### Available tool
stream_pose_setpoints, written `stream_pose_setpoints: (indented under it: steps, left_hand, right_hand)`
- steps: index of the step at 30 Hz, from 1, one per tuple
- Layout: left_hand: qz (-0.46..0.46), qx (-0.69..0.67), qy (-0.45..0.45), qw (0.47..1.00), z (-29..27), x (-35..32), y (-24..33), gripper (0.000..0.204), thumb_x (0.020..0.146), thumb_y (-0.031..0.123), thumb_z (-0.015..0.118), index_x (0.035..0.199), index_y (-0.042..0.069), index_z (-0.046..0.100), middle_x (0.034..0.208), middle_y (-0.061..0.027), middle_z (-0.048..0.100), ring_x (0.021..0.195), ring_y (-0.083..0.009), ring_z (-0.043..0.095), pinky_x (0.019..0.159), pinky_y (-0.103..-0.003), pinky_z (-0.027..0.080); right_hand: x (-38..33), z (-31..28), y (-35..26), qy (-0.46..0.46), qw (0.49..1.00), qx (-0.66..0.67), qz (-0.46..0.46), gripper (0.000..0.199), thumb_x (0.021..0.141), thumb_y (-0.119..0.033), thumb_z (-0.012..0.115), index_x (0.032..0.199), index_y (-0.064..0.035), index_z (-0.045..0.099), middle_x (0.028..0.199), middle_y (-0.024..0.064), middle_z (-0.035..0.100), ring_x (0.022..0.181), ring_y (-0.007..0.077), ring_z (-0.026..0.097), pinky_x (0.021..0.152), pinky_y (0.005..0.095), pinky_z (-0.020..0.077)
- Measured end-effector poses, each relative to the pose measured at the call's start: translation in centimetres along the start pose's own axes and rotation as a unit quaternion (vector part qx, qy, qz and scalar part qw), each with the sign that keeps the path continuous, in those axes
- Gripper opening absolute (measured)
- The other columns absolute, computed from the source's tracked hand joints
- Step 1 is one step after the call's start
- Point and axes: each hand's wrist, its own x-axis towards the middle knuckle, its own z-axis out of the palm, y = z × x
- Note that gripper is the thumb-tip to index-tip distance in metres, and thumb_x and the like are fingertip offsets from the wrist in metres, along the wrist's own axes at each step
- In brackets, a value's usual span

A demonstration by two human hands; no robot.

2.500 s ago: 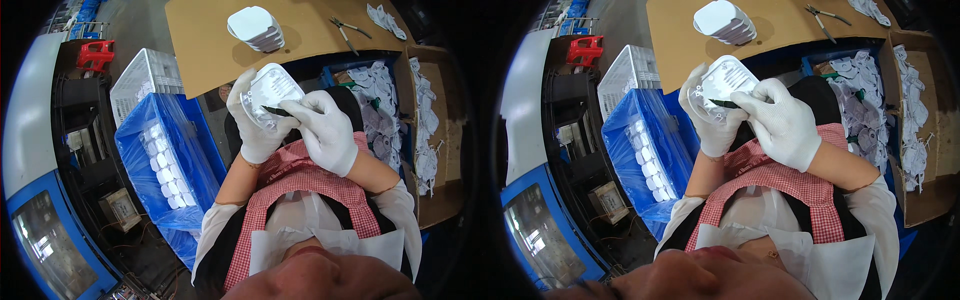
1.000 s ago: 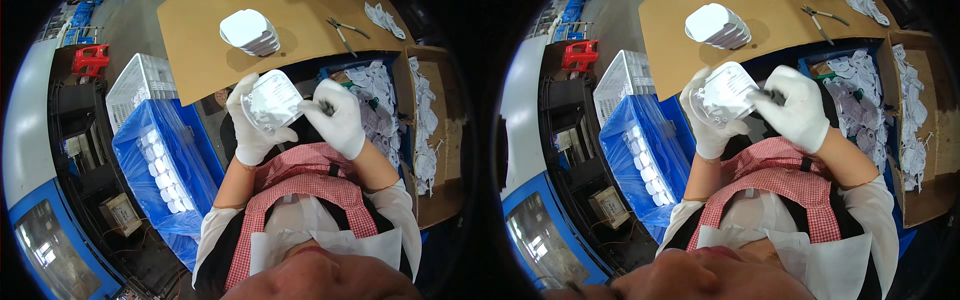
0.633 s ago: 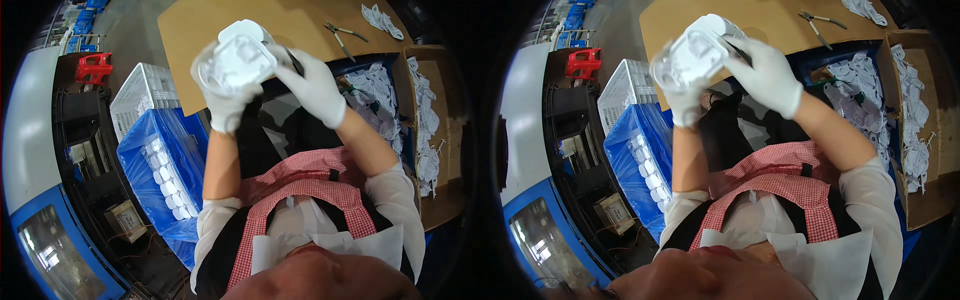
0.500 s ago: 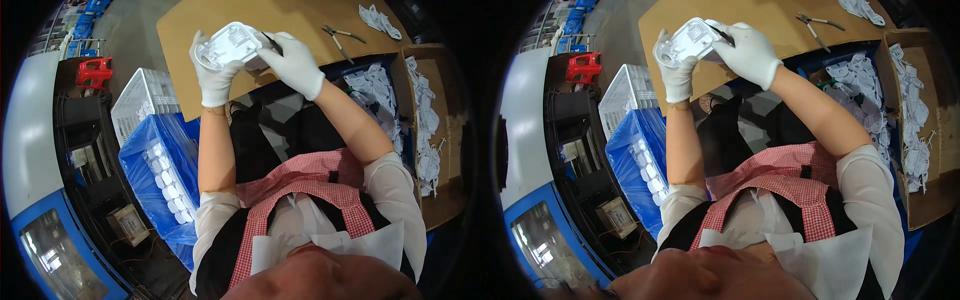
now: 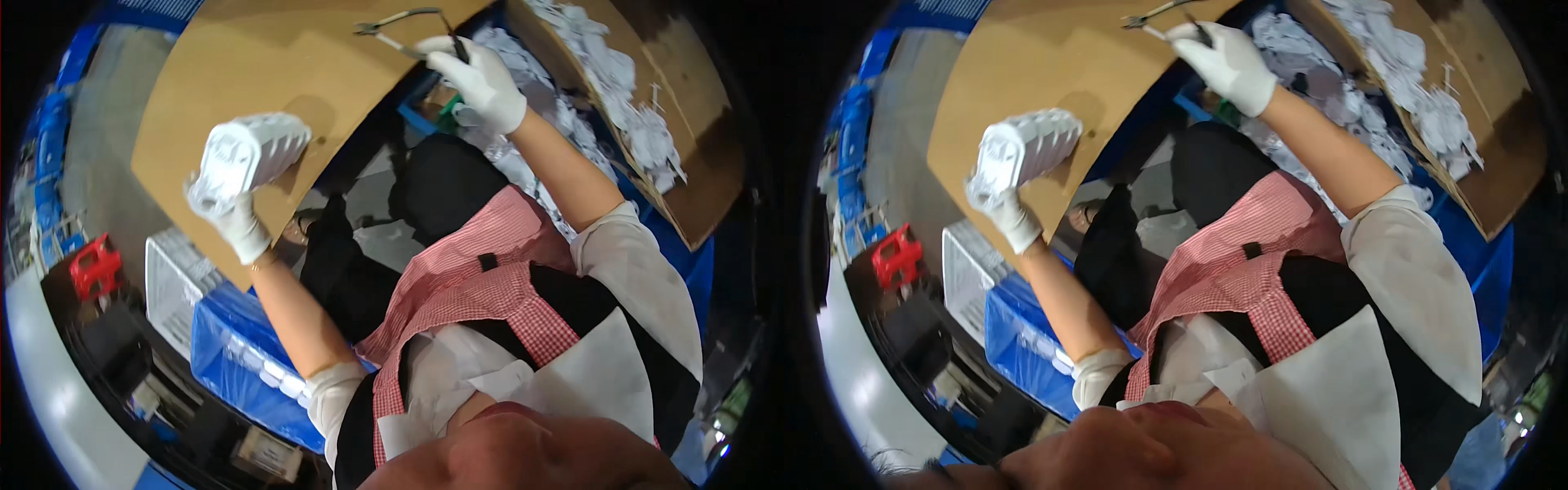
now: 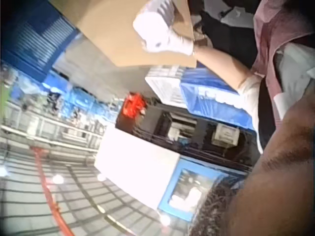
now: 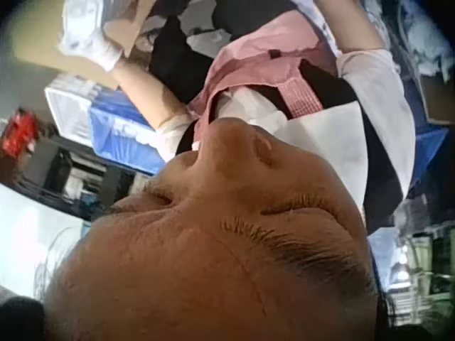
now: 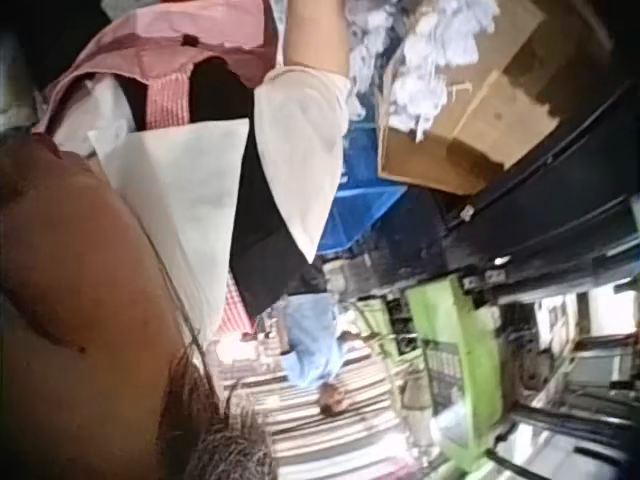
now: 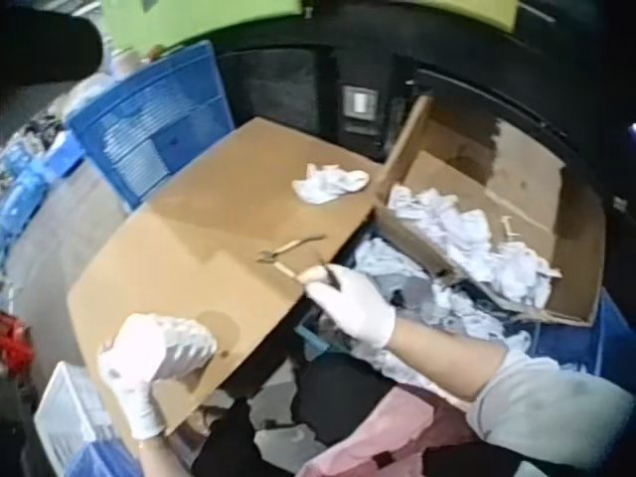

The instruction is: Inspecting, cleaning, and stacking plastic component housings at a manual assembly station.

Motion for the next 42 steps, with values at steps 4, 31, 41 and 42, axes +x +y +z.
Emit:
stream_pose_setpoints:
  steps: [4, 31, 41, 42]
  left_hand:
    - [0.000, 0.004, -0.027, 1.000, 0.2, -1.3, 1.0, 0.094, 0.069, 0.033, 0.081, 0.138, 0.006, 0.024, 0.138, -0.0115, 0.037, 0.129, -0.0255, 0.035, 0.109, -0.043, 0.026]
    - [-0.013, 0.028, 0.030, 0.999, 3.7, -12.8, 9.7, 0.080, 0.080, 0.045, 0.069, 0.139, 0.006, 0.031, 0.137, -0.0141, 0.039, 0.128, -0.0323, 0.037, 0.108, -0.048, 0.029]
    - [-0.160, -0.063, -0.100, 0.980, 10.0, -14.1, 13.1, 0.109, 0.051, 0.003, 0.081, 0.142, 0.003, 0.020, 0.139, -0.0153, 0.036, 0.126, -0.0291, 0.040, 0.103, -0.038, 0.035]
    - [-0.202, -0.122, -0.089, 0.968, 10.5, -14.0, 13.5, 0.106, 0.054, 0.001, 0.078, 0.142, 0.004, 0.021, 0.140, -0.0142, 0.034, 0.126, -0.0286, 0.040, 0.102, -0.038, 0.035]
  right_hand:
    - [-2.9, -6.1, 11.8, 0.048, 0.952, -0.259, 0.156, 0.045, 0.083, -0.044, 0.055, 0.092, -0.0016, 0.065, 0.086, 0.0183, 0.066, 0.082, 0.0300, 0.064, 0.073, 0.0372, 0.0483]
    - [-15.1, -6.2, 23.5, 0.090, 0.860, -0.229, 0.447, 0.050, 0.071, -0.045, 0.063, 0.092, 0.0007, 0.069, 0.088, 0.0217, 0.068, 0.086, 0.0324, 0.067, 0.073, 0.0385, 0.0512]
    - [-10.7, -2.1, -8.0, -0.051, 0.956, 0.268, 0.105, 0.019, 0.085, -0.013, 0.059, 0.100, -0.0021, 0.061, 0.066, -0.0073, 0.047, 0.050, 0.0005, 0.036, 0.045, 0.0183, 0.0245]
    - [-10.7, -1.1, -8.8, -0.083, 0.940, 0.315, 0.105, 0.016, 0.085, -0.012, 0.059, 0.098, -0.0022, 0.060, 0.065, -0.0081, 0.046, 0.049, 0.0002, 0.035, 0.045, 0.0179, 0.0234]
